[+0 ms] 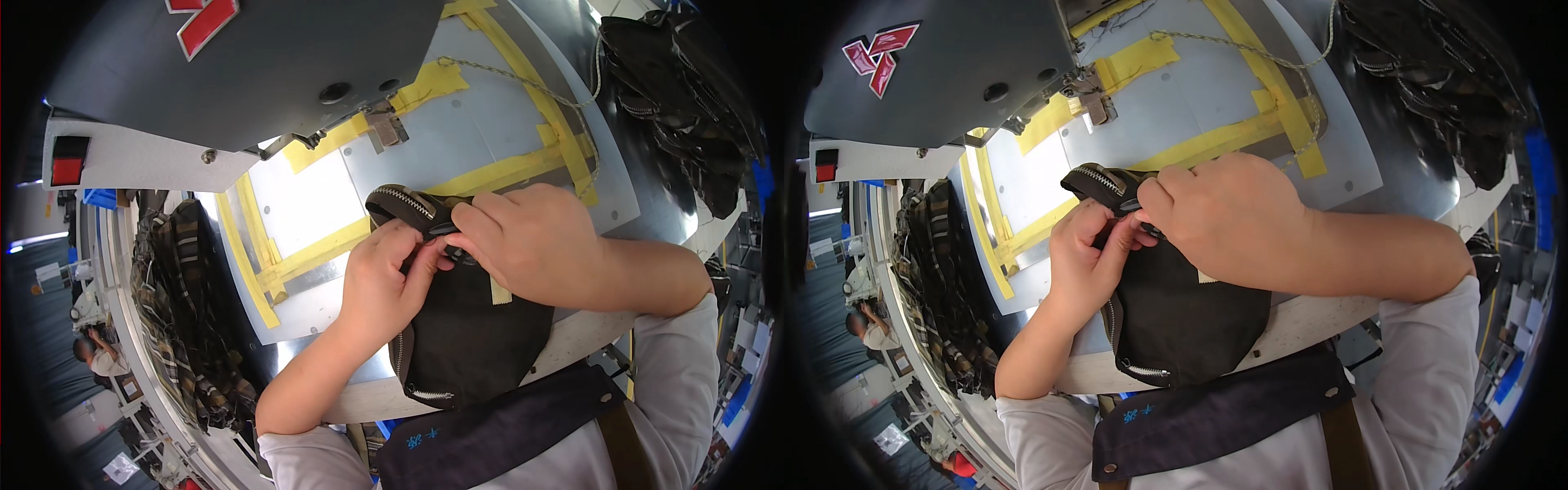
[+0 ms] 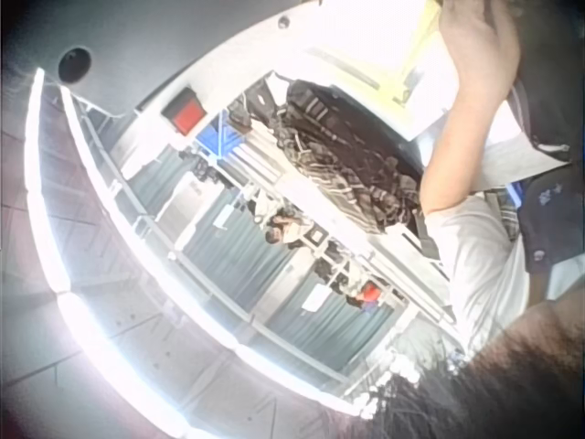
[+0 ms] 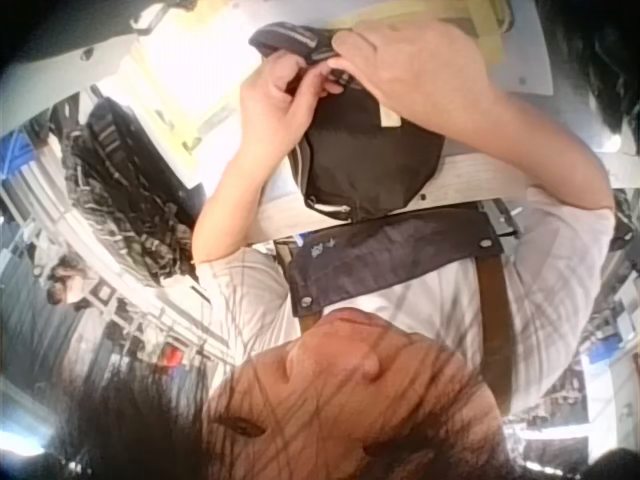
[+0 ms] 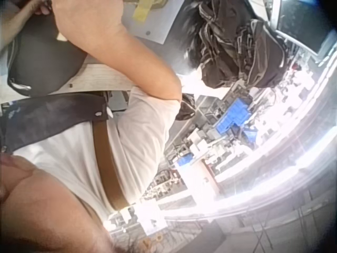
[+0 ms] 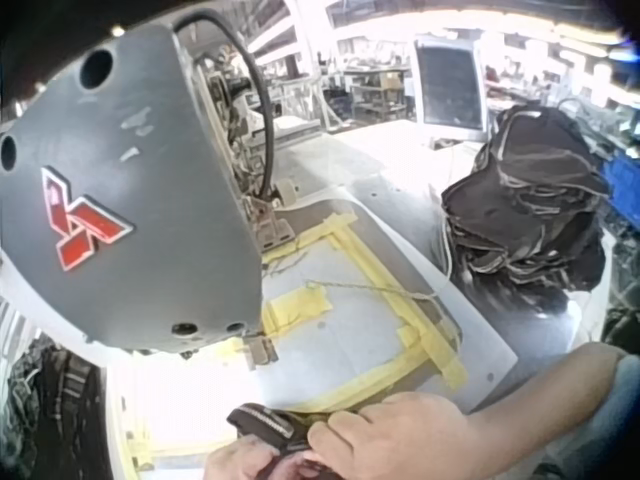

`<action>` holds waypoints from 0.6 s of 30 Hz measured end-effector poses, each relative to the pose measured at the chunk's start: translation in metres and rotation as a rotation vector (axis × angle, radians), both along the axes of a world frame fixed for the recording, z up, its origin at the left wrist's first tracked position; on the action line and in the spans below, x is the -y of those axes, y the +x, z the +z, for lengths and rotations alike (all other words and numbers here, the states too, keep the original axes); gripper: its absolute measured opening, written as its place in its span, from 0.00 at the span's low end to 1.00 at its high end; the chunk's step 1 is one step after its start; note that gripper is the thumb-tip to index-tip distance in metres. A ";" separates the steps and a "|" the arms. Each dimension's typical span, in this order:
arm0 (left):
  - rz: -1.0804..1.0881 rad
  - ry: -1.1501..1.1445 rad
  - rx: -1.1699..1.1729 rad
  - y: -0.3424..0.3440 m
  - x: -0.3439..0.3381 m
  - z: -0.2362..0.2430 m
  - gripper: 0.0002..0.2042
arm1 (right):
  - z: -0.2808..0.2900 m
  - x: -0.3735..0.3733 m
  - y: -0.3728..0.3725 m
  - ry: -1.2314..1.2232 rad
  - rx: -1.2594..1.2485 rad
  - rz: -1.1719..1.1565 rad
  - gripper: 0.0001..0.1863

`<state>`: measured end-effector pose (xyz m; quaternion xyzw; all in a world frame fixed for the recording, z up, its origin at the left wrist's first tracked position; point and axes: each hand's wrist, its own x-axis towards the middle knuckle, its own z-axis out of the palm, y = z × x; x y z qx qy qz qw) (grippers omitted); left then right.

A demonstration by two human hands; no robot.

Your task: The person operates a sewing machine to stitch the zipper area of a black bag. They guide the fabric under the needle, adjust the bag's position, and use scissors to trim threads. The person handles multiple bags, stacking finished ones and picking up new ones.

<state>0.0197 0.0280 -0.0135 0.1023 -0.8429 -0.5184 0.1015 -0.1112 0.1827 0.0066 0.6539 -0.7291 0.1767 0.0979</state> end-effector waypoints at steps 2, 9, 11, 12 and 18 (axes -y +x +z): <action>-0.002 0.013 -0.004 0.000 0.000 0.000 0.10 | 0.000 0.000 0.000 0.008 0.010 -0.001 0.09; -0.031 0.064 0.021 0.001 0.003 0.003 0.08 | -0.005 0.001 -0.005 -0.015 0.045 0.018 0.12; -0.009 0.146 0.037 0.002 0.003 0.000 0.07 | -0.009 0.002 -0.008 -0.051 0.037 0.037 0.13; 0.004 0.183 0.048 0.002 0.003 0.000 0.07 | -0.007 0.001 -0.008 -0.015 0.059 0.039 0.12; 0.037 0.319 0.101 0.000 0.004 0.005 0.04 | -0.001 -0.005 -0.008 0.033 0.111 -0.006 0.13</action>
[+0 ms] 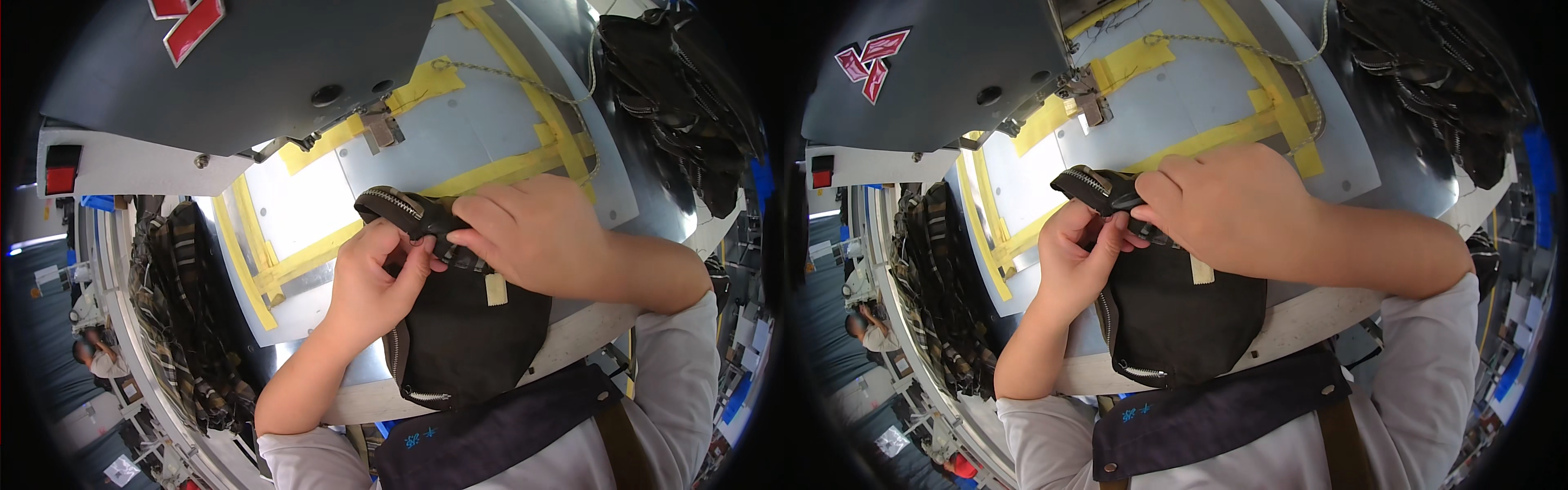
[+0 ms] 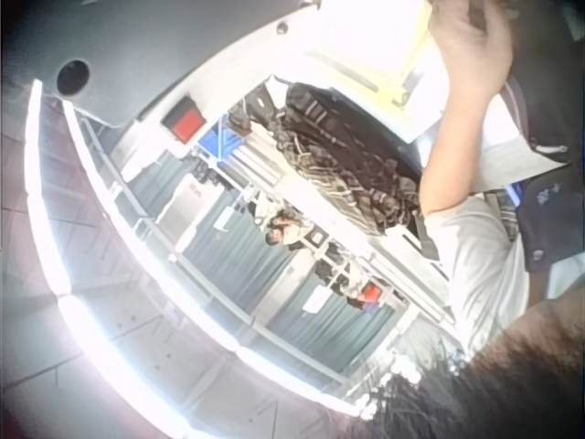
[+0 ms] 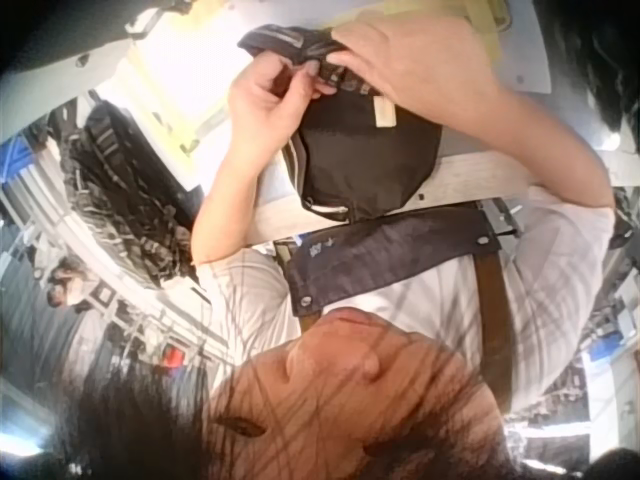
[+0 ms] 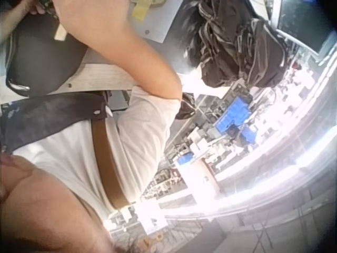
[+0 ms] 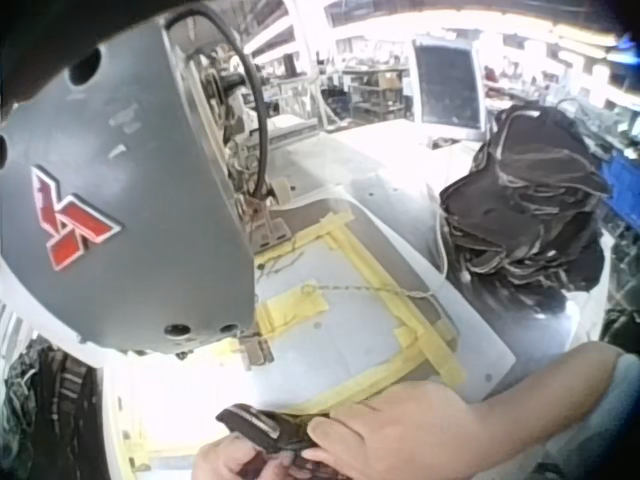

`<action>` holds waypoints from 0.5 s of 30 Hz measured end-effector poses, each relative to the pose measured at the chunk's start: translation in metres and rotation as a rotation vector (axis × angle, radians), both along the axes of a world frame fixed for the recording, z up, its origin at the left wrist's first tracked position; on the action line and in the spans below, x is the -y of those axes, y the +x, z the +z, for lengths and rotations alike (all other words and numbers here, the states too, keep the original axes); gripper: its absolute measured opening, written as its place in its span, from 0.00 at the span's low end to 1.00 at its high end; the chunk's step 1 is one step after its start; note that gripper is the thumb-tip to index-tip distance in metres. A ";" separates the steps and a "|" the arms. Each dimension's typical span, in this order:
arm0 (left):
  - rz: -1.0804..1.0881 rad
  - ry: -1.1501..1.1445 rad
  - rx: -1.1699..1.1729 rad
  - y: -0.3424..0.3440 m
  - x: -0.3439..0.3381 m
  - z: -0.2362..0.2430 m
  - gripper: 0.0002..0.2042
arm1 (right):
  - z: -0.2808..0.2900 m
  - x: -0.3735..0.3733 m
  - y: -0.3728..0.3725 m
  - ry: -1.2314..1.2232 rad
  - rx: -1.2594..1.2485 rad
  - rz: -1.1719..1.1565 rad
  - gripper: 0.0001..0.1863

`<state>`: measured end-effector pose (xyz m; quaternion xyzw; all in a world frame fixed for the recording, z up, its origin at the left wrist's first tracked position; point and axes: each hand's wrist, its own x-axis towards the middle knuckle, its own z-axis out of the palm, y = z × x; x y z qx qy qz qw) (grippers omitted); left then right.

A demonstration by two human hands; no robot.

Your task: The person operates a sewing machine to stitch the zipper area of a black bag. They guide the fabric under the needle, adjust the bag's position, and use scissors to trim threads. The person handles multiple bags, stacking finished ones and picking up new ones.

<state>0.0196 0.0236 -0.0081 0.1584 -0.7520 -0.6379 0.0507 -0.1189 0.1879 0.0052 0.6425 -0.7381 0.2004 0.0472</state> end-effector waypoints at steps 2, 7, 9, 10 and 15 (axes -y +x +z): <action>-0.017 -0.020 -0.004 0.000 0.001 0.000 0.03 | 0.000 0.000 -0.002 0.016 0.006 -0.020 0.14; -0.037 -0.035 -0.013 0.001 0.001 -0.001 0.02 | -0.001 0.003 -0.001 -0.050 -0.054 -0.006 0.12; -0.034 -0.030 -0.029 0.000 0.000 -0.001 0.02 | -0.003 0.005 -0.002 -0.082 -0.075 0.001 0.12; -0.032 -0.027 -0.037 -0.001 0.000 -0.001 0.02 | -0.003 0.005 -0.002 -0.078 -0.077 0.004 0.12; -0.039 -0.060 -0.050 0.001 0.001 -0.007 0.04 | -0.002 0.006 -0.002 -0.066 -0.092 0.015 0.12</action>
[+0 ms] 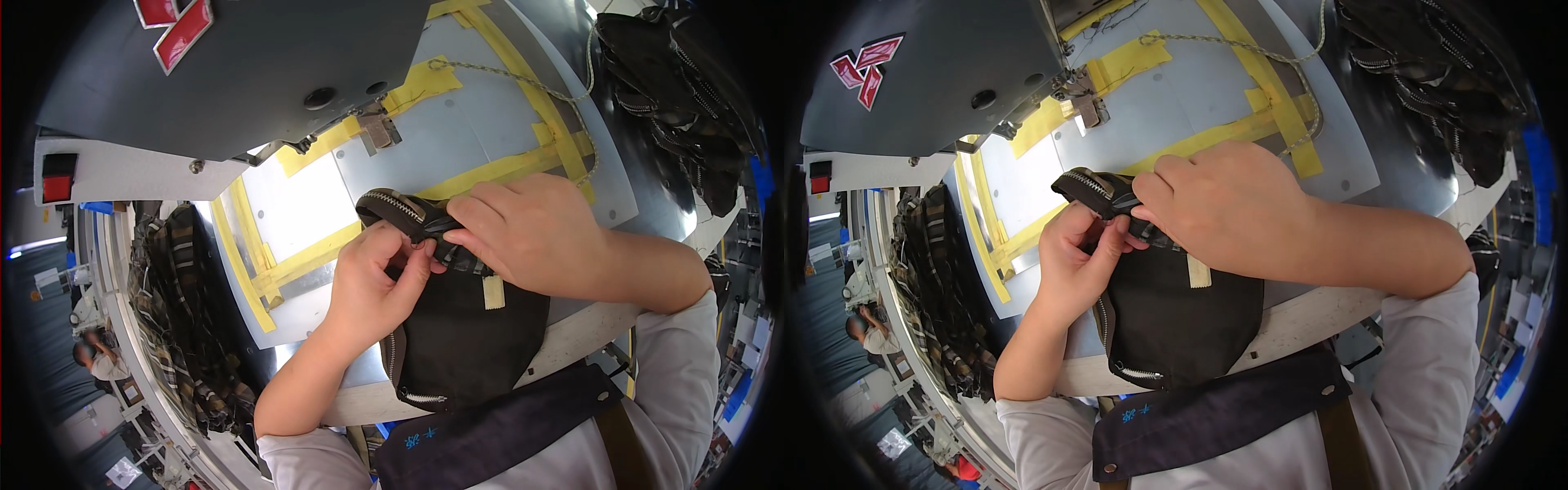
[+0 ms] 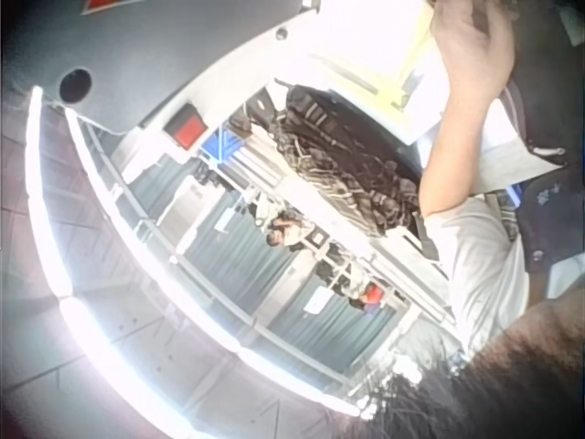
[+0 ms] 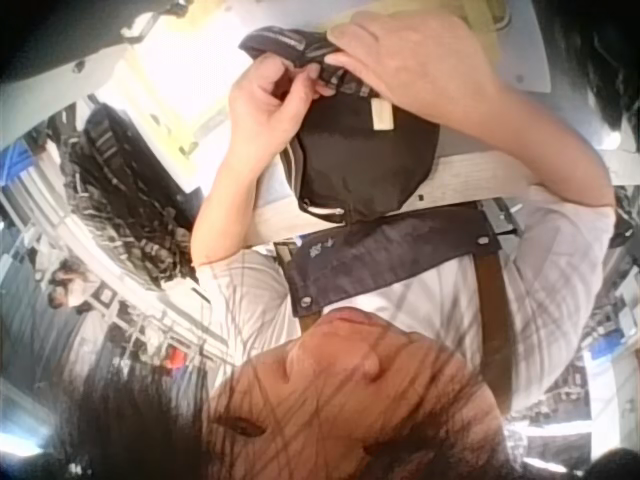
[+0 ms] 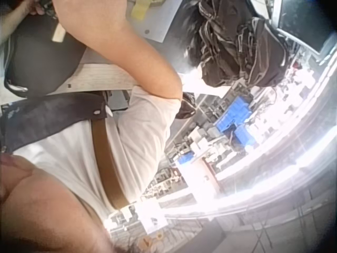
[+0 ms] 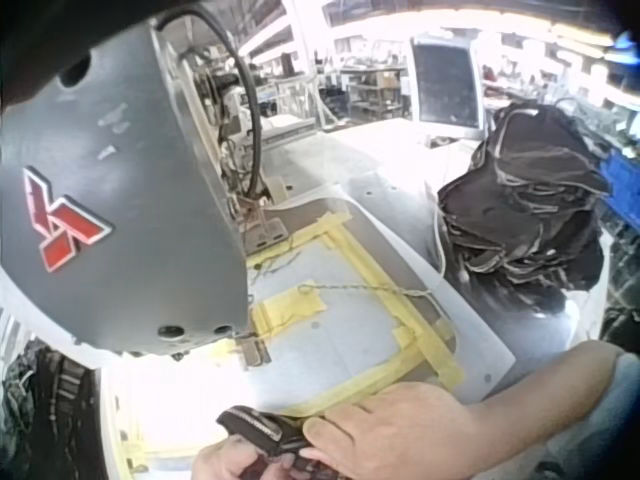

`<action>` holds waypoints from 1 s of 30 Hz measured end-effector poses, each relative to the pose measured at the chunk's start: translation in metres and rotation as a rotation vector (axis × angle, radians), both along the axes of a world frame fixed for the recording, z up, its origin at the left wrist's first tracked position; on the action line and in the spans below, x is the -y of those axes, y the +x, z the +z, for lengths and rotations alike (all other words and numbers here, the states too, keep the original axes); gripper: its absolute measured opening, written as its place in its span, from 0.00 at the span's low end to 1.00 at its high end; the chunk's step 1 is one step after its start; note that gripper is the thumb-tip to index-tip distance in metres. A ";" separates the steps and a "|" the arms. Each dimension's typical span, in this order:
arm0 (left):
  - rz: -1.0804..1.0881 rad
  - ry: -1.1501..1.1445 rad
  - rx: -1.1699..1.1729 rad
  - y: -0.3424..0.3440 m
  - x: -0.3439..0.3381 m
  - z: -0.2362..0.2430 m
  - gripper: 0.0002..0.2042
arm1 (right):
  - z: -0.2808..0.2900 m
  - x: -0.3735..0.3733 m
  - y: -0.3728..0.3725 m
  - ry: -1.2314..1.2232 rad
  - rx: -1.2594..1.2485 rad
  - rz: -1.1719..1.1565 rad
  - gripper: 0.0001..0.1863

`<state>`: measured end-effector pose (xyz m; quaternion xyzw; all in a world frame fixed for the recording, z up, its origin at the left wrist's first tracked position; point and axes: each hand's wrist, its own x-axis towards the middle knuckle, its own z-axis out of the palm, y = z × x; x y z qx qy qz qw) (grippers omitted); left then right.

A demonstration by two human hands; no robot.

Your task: The person operates a sewing machine to stitch the zipper area of a black bag. They guide the fabric under the needle, adjust the bag's position, and use scissors to trim threads. The person handles multiple bags, stacking finished ones and picking up new ones.

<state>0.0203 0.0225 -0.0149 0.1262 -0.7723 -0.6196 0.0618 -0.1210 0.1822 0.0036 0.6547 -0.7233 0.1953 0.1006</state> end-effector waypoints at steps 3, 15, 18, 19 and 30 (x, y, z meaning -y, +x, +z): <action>-0.012 -0.046 0.001 -0.001 0.000 0.003 0.05 | 0.001 0.000 0.001 0.023 -0.007 -0.008 0.12; -0.054 -0.175 -0.013 0.000 -0.001 0.005 0.02 | 0.004 0.000 0.002 0.083 0.049 -0.006 0.13; -0.065 -0.108 0.019 0.001 0.001 0.003 0.04 | 0.001 0.000 0.000 0.068 0.064 -0.006 0.13; -0.067 -0.089 0.026 0.002 0.002 0.002 0.04 | 0.000 0.000 0.000 0.052 0.073 -0.006 0.13; -0.005 0.087 0.070 -0.002 0.000 0.006 0.02 | 0.001 -0.002 -0.002 0.029 0.067 -0.042 0.13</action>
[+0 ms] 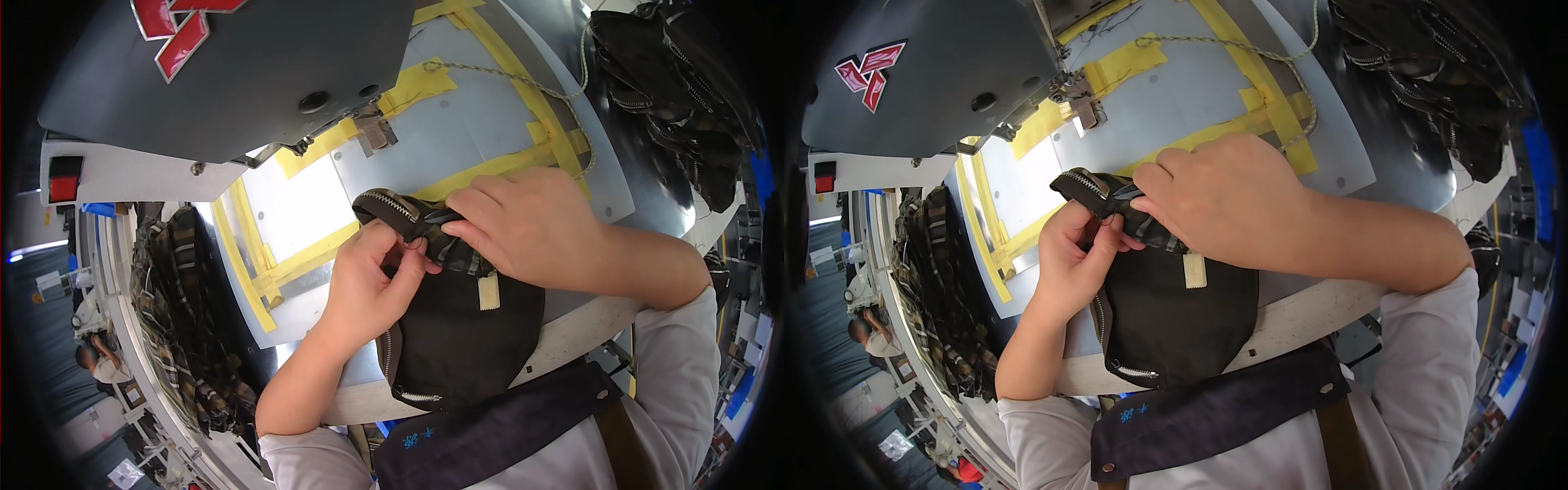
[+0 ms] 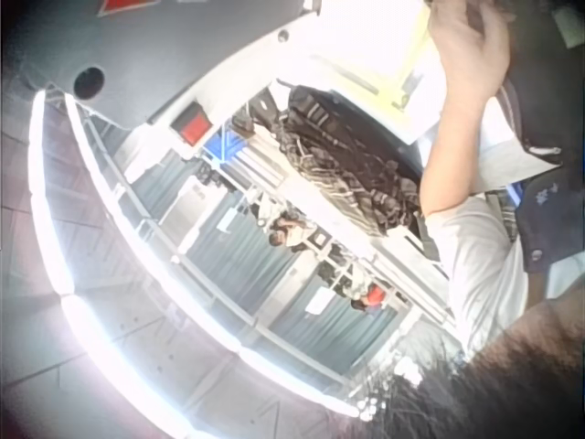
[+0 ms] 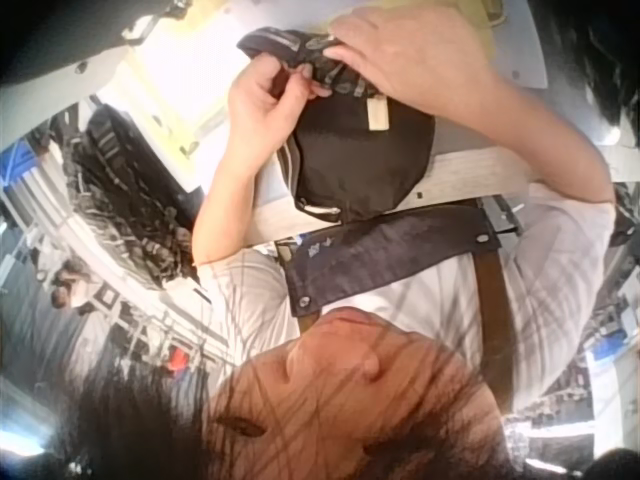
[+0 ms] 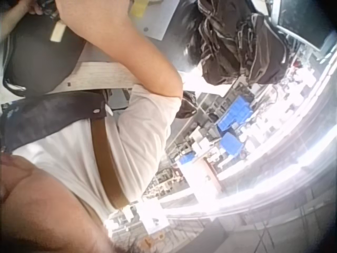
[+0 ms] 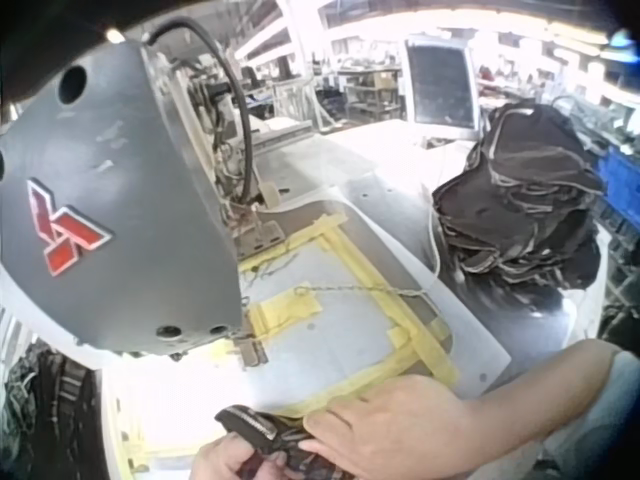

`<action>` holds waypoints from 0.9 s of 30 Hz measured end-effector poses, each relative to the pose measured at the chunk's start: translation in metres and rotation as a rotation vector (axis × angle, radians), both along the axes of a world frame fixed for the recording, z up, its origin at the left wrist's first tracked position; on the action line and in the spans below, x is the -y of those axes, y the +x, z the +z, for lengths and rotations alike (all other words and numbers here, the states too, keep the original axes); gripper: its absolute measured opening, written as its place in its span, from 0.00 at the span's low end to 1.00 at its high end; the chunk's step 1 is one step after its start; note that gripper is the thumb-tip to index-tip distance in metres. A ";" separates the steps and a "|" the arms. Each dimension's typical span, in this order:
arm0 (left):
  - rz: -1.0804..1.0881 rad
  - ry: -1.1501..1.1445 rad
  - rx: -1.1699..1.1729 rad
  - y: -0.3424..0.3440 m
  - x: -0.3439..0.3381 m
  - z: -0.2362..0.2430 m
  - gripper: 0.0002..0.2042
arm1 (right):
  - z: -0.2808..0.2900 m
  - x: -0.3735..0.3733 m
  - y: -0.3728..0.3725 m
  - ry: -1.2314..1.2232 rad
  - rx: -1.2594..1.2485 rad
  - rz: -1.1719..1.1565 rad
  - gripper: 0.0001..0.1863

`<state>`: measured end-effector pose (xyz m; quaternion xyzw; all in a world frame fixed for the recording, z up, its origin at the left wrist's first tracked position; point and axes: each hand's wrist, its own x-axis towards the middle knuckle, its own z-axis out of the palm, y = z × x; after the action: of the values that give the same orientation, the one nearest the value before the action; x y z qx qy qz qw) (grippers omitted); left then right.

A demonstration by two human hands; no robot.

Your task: The person operates a sewing machine to stitch the zipper area of a black bag. They guide the fabric under the needle, adjust the bag's position, and use scissors to trim threads. The person handles multiple bags, stacking finished ones and picking up new ones.

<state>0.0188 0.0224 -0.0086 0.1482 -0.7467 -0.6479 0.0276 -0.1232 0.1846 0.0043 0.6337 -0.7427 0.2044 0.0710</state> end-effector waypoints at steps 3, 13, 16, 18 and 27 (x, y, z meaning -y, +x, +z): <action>-0.056 -0.063 0.015 0.002 0.003 0.000 0.05 | -0.001 0.000 0.000 -0.013 -0.001 0.005 0.13; -0.101 -0.342 -0.118 0.001 -0.001 0.004 0.01 | 0.004 -0.001 0.000 0.074 0.006 0.012 0.13; -0.150 -0.502 -0.156 -0.001 0.000 0.005 0.01 | 0.004 -0.001 -0.001 0.106 0.066 0.018 0.13; -0.173 -0.544 -0.168 -0.001 0.002 0.005 0.01 | 0.004 -0.001 -0.002 0.103 0.100 0.022 0.13; -0.042 -0.100 -0.034 0.000 0.001 0.000 0.02 | -0.001 0.000 -0.001 0.015 0.134 0.007 0.14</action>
<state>0.0191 0.0217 -0.0083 0.1201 -0.7806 -0.6124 0.0339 -0.1242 0.1849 0.0036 0.6216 -0.7452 0.2410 0.0154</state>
